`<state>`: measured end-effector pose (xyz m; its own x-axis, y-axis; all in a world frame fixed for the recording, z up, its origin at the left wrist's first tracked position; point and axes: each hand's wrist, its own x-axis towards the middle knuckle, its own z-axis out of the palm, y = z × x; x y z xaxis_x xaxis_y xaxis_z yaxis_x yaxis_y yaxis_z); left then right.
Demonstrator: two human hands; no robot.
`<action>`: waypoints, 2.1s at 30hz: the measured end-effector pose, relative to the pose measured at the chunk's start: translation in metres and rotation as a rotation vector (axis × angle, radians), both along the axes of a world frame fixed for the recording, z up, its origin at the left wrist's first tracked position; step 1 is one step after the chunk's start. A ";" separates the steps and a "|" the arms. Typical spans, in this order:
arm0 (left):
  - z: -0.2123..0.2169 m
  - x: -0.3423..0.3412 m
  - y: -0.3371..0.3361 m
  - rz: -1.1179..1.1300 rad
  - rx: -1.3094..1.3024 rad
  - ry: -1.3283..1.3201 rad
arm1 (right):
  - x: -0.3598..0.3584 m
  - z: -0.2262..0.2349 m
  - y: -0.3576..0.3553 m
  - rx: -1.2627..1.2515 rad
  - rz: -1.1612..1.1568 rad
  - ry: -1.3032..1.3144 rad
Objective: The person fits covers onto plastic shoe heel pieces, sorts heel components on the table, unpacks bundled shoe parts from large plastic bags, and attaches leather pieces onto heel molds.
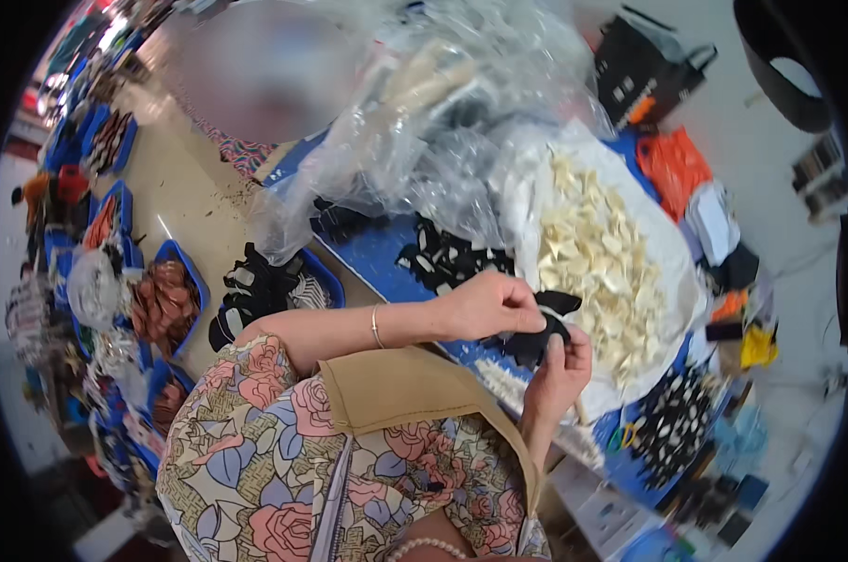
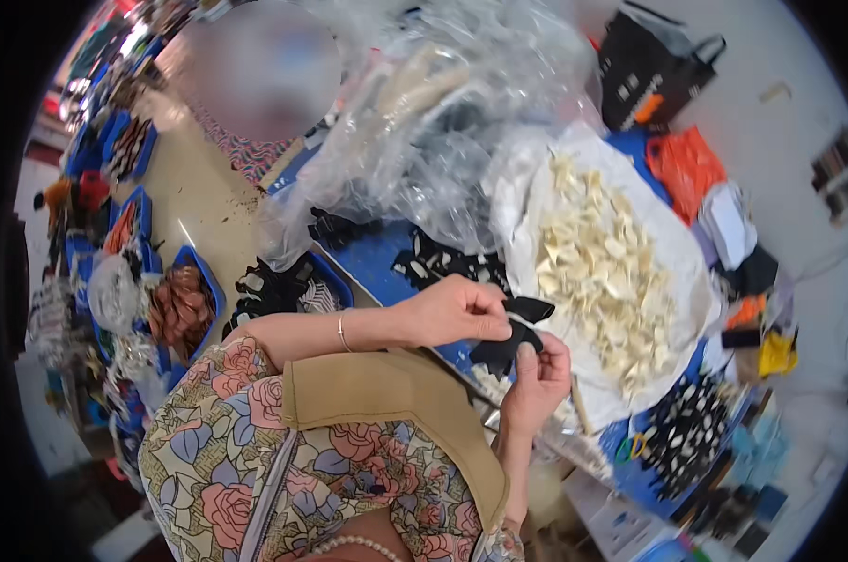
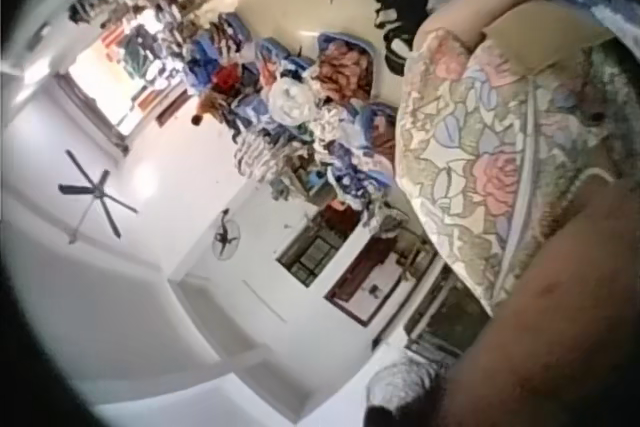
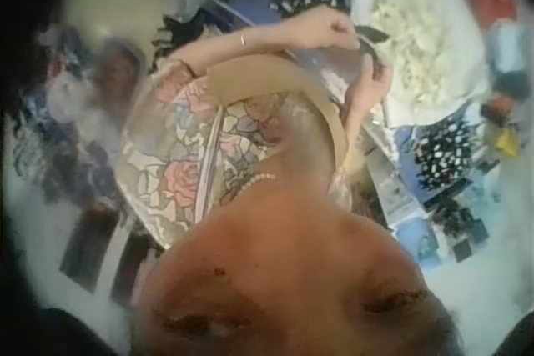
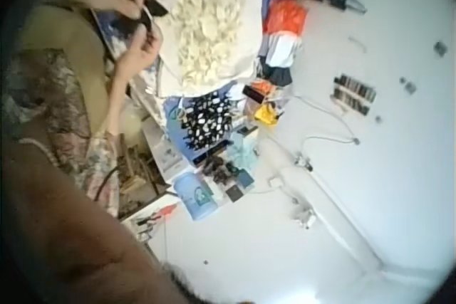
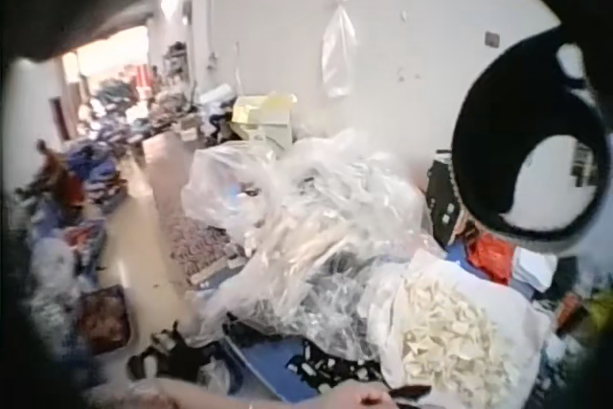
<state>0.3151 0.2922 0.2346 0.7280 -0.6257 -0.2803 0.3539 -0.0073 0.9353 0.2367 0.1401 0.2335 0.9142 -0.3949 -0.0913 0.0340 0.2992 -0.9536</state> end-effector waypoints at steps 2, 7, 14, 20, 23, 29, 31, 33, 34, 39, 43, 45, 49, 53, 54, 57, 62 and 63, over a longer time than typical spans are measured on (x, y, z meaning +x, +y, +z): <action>0.002 0.003 0.016 0.010 0.029 -0.062 | 0.010 -0.002 0.009 -0.023 0.081 -0.011; -0.005 0.018 0.061 0.138 -0.018 -0.235 | 0.046 0.002 0.051 -0.102 0.230 0.046; -0.037 0.068 0.162 0.380 -0.079 -0.174 | 0.106 0.007 0.159 -0.197 0.433 0.104; -0.022 0.117 0.242 0.367 -0.080 -0.023 | 0.160 0.001 0.233 -0.271 0.516 0.122; -0.020 0.140 0.269 0.314 -0.330 0.024 | 0.196 0.009 0.266 -0.535 0.565 -0.019; -0.023 0.187 0.320 0.315 -0.349 0.005 | 0.281 0.006 0.304 -0.633 0.555 -0.014; -0.005 0.206 0.349 0.424 -0.207 -0.203 | 0.316 0.016 0.322 -0.601 0.590 0.020; 0.002 0.224 0.373 0.754 0.009 -0.570 | 0.356 0.019 0.343 -0.552 0.639 0.010; -0.001 0.230 0.385 0.984 0.064 -0.722 | 0.374 0.019 0.354 -0.584 0.689 0.024; -0.003 0.263 0.465 1.366 0.680 -1.136 | 0.443 -0.005 0.421 -0.930 0.856 -0.039; -0.014 0.290 0.477 1.428 0.734 -0.795 | 0.494 -0.057 0.458 -1.179 0.851 -0.226; -0.025 0.292 0.482 1.364 0.615 -0.643 | 0.499 -0.076 0.470 -1.179 1.043 -0.054; -0.013 0.286 0.489 1.210 0.208 -0.283 | 0.523 -0.095 0.463 -1.398 1.378 0.100; 0.001 0.286 0.487 1.418 0.117 -0.373 | 0.577 -0.110 0.469 -1.152 1.098 0.162; -0.002 0.288 0.486 1.402 0.110 -0.364 | 0.600 -0.134 0.462 -1.153 1.087 0.179; -0.011 0.288 0.492 1.338 0.190 -0.394 | 0.626 -0.170 0.449 -1.505 1.194 -0.086; -0.018 0.280 0.502 1.250 0.005 -0.550 | 0.587 -0.124 0.460 -1.663 1.436 0.152; -0.032 0.290 0.499 1.233 -0.021 -0.539 | 0.593 -0.131 0.440 -1.677 1.439 0.201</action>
<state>0.6056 0.7911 0.2028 0.8307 0.5118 0.2191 -0.2905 0.0627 0.9548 0.8294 0.5803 0.1030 0.5985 0.5415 -0.5904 0.5035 -0.8275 -0.2486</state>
